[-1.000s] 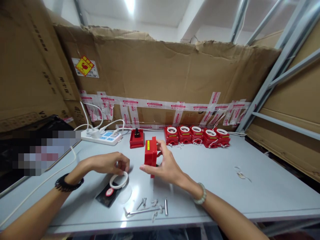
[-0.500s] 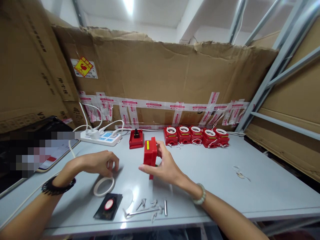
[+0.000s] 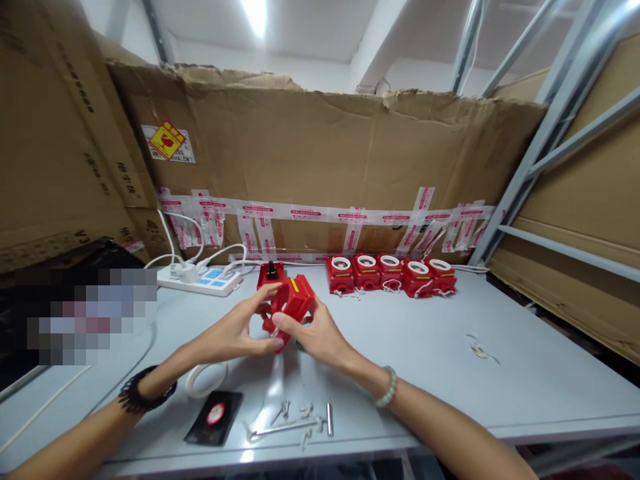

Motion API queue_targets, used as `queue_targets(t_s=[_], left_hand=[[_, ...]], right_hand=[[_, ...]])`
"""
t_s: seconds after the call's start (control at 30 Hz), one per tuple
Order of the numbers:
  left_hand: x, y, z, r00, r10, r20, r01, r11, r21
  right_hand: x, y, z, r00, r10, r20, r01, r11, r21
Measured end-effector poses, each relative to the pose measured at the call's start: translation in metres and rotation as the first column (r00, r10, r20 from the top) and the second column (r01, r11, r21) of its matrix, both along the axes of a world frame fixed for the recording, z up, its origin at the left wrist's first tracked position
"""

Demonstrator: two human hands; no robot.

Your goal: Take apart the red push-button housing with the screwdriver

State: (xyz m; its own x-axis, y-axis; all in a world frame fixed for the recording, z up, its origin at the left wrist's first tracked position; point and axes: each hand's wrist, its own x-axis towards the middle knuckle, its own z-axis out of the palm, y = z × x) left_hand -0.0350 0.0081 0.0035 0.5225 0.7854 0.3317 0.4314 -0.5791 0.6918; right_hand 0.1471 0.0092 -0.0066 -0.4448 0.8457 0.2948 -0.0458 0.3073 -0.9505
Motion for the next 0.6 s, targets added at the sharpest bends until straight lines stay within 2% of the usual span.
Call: queue_targets(t_s=[0.07, 0.1, 0.13, 0.2, 0.27, 0.3, 0.43, 0.6], left_hand=[[-0.009, 0.010, 0.003, 0.994, 0.111, -0.002, -0.110, 0.991, 0.076], [-0.016, 0.017, 0.004, 0.979, 0.203, 0.006, -0.203, 0.973, 0.107], [-0.023, 0.024, 0.005, 0.943, 0.332, 0.015, -0.330, 0.934, 0.138], [-0.036, 0.041, 0.005, 0.828, 0.560, -0.024, -0.549, 0.820, 0.160], [-0.046, 0.058, 0.003, 0.739, 0.660, -0.130, -0.647, 0.751, 0.133], [-0.049, 0.066, 0.001, 0.715, 0.665, -0.215, -0.661, 0.744, 0.103], [-0.048, 0.094, -0.009, 0.665, 0.675, -0.321, -0.685, 0.722, 0.098], [-0.047, 0.107, -0.015, 0.597, 0.699, -0.394, -0.709, 0.689, 0.148]], right_hand=[[0.005, 0.002, -0.002, 0.996, -0.059, 0.065, 0.057, 0.998, 0.037], [0.007, 0.004, -0.002, 0.990, -0.104, 0.100, 0.100, 0.994, 0.050], [0.010, 0.005, -0.003, 0.980, -0.144, 0.134, 0.136, 0.989, 0.063], [0.016, 0.008, -0.002, 0.960, -0.179, 0.215, 0.162, 0.983, 0.091], [0.020, 0.013, 0.000, 0.936, -0.169, 0.309, 0.131, 0.982, 0.138], [0.021, 0.015, 0.001, 0.920, -0.159, 0.358, 0.108, 0.982, 0.158], [0.014, 0.034, 0.006, 0.819, -0.134, 0.558, 0.009, 0.975, 0.220], [-0.019, 0.067, 0.010, 0.745, -0.125, 0.655, -0.042, 0.971, 0.234]])
